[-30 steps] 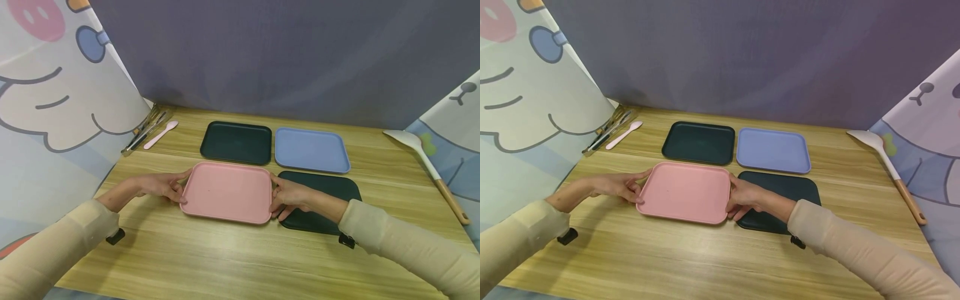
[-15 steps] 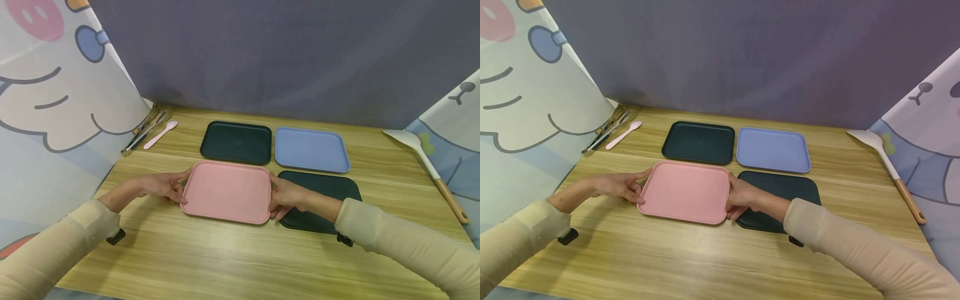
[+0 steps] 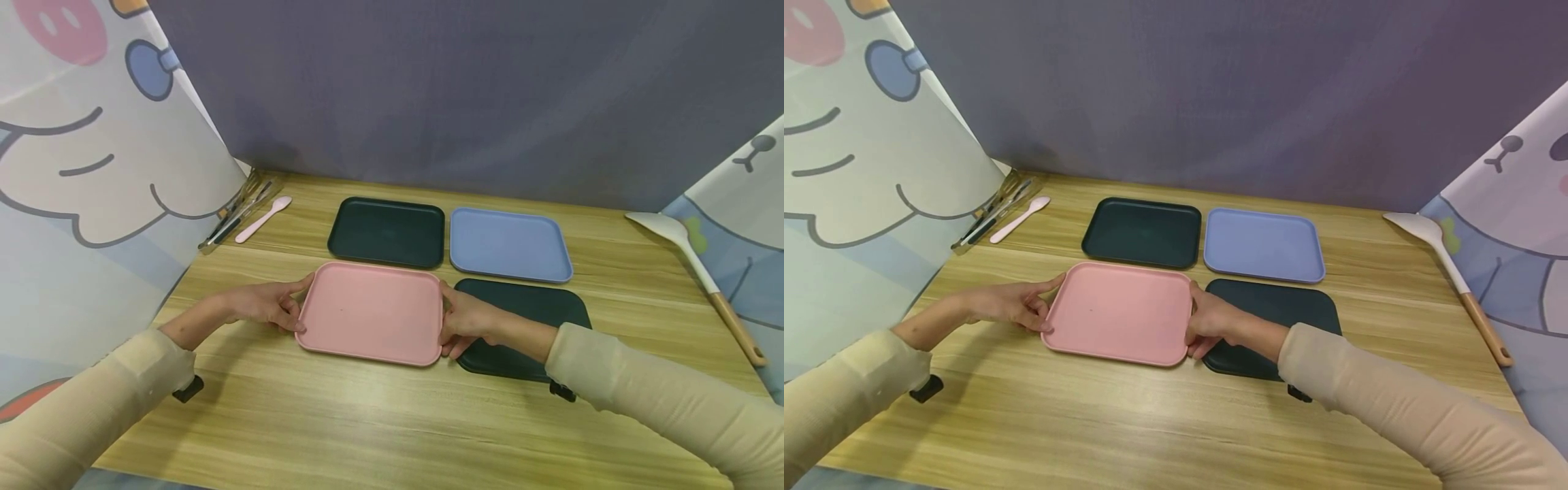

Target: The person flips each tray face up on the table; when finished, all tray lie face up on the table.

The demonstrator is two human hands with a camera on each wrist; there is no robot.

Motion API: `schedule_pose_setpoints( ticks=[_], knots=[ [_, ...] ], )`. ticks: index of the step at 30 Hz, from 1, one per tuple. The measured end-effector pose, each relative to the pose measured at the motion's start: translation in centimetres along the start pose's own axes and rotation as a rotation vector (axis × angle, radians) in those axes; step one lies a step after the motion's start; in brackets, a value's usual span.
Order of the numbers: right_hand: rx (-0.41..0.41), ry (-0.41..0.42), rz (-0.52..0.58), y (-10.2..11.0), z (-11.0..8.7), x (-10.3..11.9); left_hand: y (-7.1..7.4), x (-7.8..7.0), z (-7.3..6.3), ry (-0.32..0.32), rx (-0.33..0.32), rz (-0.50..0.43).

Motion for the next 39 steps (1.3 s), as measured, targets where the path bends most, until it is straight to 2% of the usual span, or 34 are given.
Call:
schedule_pose_setpoints(
  ticks=[5,19,31,34,39],
  knots=[
    [-0.006,0.003,-0.006,0.0,0.1,0.0,0.1,-0.1,-0.1,-0.010,0.003,0.005],
    [-0.007,0.016,-0.042,-0.1,0.4,0.0,0.2,-0.3,0.0,0.012,0.009,0.028],
    [0.004,0.041,-0.037,0.0,0.5,0.2,0.1,-0.6,-0.2,0.028,-0.015,0.099],
    [0.006,0.035,-0.037,0.6,0.0,0.2,-0.1,-1.3,-0.7,0.044,-0.038,0.186],
    [-0.020,0.023,-0.061,3.3,-2.6,0.0,-0.2,-4.3,-1.9,0.067,-0.152,0.499]
  ],
)
Point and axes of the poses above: each hand's wrist, its own z-axis towards the middle knuckle, its own y-axis out of the back of the hand, x = y × z, the point moved 1 cm from there along z, towards the middle knuckle, and after that the axes turned 2 degrees about -y, right-handed, at the moved point
